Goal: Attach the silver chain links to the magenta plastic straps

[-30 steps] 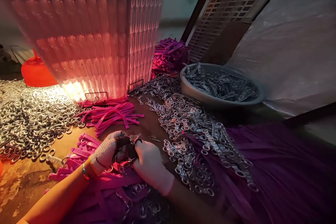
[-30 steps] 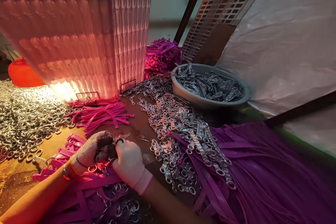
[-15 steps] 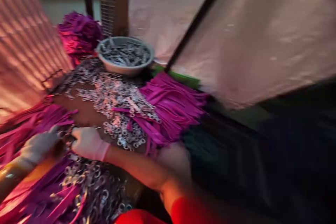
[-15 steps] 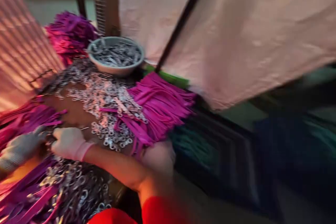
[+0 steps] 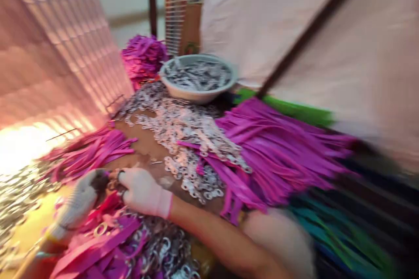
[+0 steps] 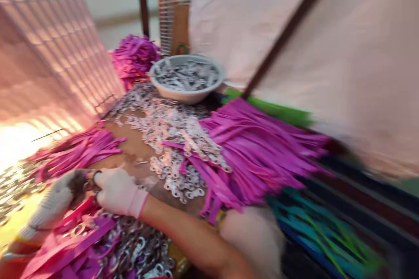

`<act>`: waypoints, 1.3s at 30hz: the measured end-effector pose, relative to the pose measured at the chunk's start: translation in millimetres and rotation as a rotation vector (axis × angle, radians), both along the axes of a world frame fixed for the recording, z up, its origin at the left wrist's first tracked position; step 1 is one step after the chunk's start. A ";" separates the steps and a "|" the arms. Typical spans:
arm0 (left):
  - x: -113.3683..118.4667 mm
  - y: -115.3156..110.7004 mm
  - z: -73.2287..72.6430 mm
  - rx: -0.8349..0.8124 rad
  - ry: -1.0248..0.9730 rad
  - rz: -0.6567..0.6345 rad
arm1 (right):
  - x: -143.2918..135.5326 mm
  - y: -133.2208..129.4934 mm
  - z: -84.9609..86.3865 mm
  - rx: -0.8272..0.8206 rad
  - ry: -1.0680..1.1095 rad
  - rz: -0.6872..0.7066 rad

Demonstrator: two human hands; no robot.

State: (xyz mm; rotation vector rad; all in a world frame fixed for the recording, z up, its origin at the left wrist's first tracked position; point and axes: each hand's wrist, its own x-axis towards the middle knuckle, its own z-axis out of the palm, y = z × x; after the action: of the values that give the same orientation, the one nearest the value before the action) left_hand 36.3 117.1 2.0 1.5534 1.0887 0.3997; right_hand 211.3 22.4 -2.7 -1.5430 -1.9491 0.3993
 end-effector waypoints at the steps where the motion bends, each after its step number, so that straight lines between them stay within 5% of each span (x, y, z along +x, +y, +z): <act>1: -5.7 -16.3 5.4 -0.045 -0.059 0.006 | -4.5 -4.3 2.8 -0.012 0.003 0.021; 4: -14.6 -48.0 14.4 -0.145 -0.130 0.097 | -16.8 -11.9 9.3 -0.108 -0.153 -0.024; 10: -22.8 -65.6 7.8 -0.271 -0.136 0.069 | -30.5 -19.7 16.2 -0.096 -0.450 0.061; 17: -20.2 -57.4 -3.4 0.339 0.119 -0.191 | -29.7 -19.1 14.0 -0.146 -0.496 0.011; 22: -23.7 -46.8 -3.4 0.067 0.076 -0.127 | -29.3 -9.8 22.7 -0.333 -0.451 0.034; 27: -21.6 -51.6 -3.6 0.173 0.149 -0.108 | -26.8 4.3 28.7 -0.539 -0.509 0.045; 34: -17.7 -54.7 -16.2 0.274 0.239 -0.191 | -26.9 -2.0 6.5 -0.402 -0.629 0.189; 39: -23.9 -42.5 3.4 0.364 0.302 -0.347 | -26.2 -2.2 11.3 -0.356 -0.643 0.194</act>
State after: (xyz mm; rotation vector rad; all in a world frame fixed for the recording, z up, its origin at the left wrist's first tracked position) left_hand 12.3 74.6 5.4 2.1381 0.9790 0.1290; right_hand 185.1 20.2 8.6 -1.8739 -2.6484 0.3729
